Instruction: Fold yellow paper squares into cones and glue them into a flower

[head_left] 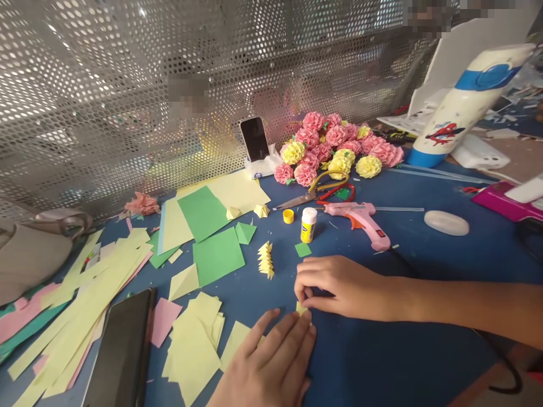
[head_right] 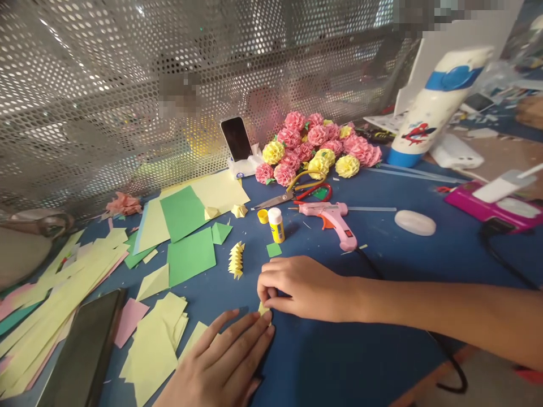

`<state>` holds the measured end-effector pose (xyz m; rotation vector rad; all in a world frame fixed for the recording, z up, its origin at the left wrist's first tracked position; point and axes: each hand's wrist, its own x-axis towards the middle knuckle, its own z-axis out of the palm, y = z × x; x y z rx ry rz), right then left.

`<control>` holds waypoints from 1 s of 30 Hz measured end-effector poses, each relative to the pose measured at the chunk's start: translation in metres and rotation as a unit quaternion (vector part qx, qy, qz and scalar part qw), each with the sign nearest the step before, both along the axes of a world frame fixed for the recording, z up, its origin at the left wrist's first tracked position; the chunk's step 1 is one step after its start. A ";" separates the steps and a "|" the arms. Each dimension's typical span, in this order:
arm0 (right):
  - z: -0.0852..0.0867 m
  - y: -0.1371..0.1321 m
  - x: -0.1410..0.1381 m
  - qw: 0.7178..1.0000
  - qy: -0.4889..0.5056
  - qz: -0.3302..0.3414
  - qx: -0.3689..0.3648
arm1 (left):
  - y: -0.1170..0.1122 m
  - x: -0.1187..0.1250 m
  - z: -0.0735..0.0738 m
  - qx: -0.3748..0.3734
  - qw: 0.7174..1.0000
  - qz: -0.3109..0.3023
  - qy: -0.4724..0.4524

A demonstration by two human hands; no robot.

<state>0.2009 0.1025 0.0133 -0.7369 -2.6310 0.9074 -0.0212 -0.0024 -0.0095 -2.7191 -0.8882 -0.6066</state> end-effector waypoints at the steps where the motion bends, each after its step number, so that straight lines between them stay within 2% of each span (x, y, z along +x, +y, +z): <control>1: 0.000 -0.001 -0.001 1.000 -0.002 -0.003 0.008 | 0.000 0.000 0.001 0.002 1.000 -0.002 0.006; 4: 0.001 -0.005 -0.002 0.999 -0.010 -0.006 0.031 | 0.002 0.001 0.004 -0.002 1.000 -0.008 0.021; 9: -0.001 -0.009 -0.002 0.997 -0.019 0.007 0.077 | 0.005 0.002 0.000 0.004 1.000 -0.002 -0.022; 11: -0.003 -0.010 -0.002 0.990 -0.005 0.017 0.142 | 0.004 0.002 -0.002 0.007 1.000 -0.004 -0.016; 14: -0.006 -0.010 0.000 0.962 0.024 0.040 0.267 | 0.003 0.000 -0.002 -0.002 1.000 -0.006 0.011; 16: -0.007 -0.009 0.000 0.950 0.034 0.050 0.306 | 0.002 -0.001 -0.002 -0.007 1.000 -0.005 0.011; 25: -0.006 -0.011 0.000 0.955 0.034 0.043 0.291 | 0.004 -0.001 -0.018 0.017 0.999 -0.013 -0.024; 30: -0.008 -0.011 -0.002 0.957 0.029 0.035 0.287 | 0.003 -0.002 -0.021 0.011 0.999 -0.013 -0.028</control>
